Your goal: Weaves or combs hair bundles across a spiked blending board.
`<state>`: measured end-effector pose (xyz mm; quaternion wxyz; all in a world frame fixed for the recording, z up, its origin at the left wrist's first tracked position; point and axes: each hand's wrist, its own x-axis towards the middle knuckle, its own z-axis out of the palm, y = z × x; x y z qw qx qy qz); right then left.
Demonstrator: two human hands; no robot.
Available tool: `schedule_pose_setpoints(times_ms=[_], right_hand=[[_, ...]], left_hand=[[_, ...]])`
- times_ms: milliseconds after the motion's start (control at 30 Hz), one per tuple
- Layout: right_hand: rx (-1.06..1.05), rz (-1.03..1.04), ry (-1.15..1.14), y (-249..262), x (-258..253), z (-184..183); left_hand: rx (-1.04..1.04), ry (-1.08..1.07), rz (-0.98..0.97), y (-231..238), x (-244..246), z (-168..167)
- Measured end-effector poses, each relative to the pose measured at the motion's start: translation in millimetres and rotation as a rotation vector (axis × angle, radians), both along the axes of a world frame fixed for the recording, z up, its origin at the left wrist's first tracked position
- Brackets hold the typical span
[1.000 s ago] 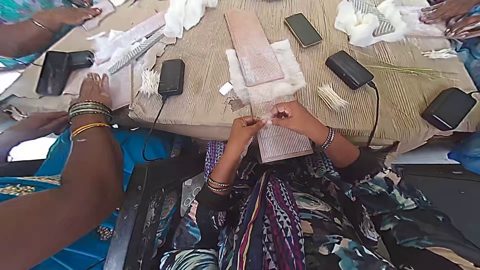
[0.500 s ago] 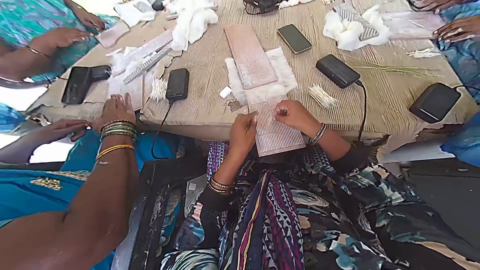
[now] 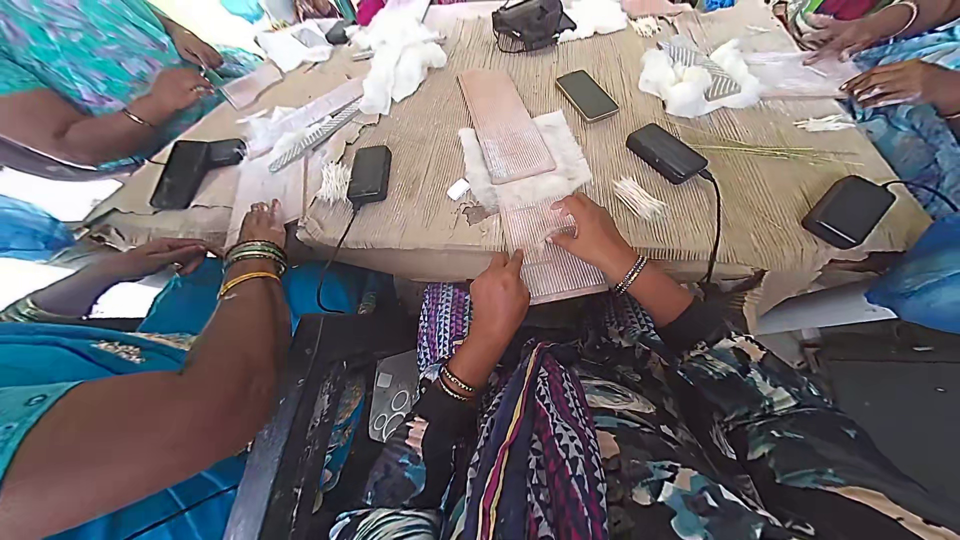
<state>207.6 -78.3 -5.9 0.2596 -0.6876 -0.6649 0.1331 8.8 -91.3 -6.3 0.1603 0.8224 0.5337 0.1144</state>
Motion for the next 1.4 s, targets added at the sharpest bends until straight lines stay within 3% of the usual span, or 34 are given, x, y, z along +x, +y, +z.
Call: schedule_pose_setpoints(times_ms=[133, 233, 367, 533, 567, 633, 700, 833, 933, 1033, 1167, 1300, 1400], right_hand=[[0.207, 0.292, -0.199, -11.4, -5.5, -4.2], [0.057, 0.476, -0.345, -19.8, -14.8, -7.7], [-0.024, 0.484, -0.403, -39.7, -13.0, -20.4], [-0.261, 0.506, -0.407, -88.1, 0.6, 14.1], [-0.238, 0.521, -0.381, -92.6, 5.3, 19.7], [0.117, 0.486, -0.258, -91.1, 13.3, 13.2], [0.302, 0.398, -0.183, -77.2, 11.6, 7.1], [-0.014, 0.382, -0.353, -56.4, -11.4, 0.0], [-0.076, 0.365, -0.402, -65.5, -20.4, -15.7], [-0.19, 0.392, -0.414, -96.5, -15.1, -7.9], [-0.277, 0.453, -0.335, -129.2, 1.7, 19.5], [0.268, 0.27, -0.036, -114.3, 17.3, 16.6], [0.27, 0.223, -0.089, -85.3, 8.3, 6.9]], left_hand=[[-0.111, 0.139, 0.011, 1.2, 6.3, 17.7], [-0.153, 0.195, 0.001, -0.4, 9.1, 23.3], [-0.172, 0.183, -0.048, -4.9, 0.4, 23.3], [-0.052, 0.029, -0.174, -28.1, -19.6, 8.5], [0.0, -0.016, -0.188, -31.5, -22.7, 4.0], [0.101, -0.09, -0.193, -34.5, -26.2, -4.4], [0.149, -0.116, -0.176, -32.7, -26.2, -8.6], [0.171, -0.1, -0.161, -29.0, -26.0, -7.5], [0.152, -0.084, -0.193, -28.9, -28.6, -4.7], [0.102, -0.082, -0.254, -33.3, -33.2, -3.8], [0.181, -0.151, -0.344, -40.8, -34.5, -9.2], [0.355, -0.237, -0.285, -31.3, -36.7, -23.6], [0.393, -0.217, -0.225, -17.0, -39.7, -25.6]])
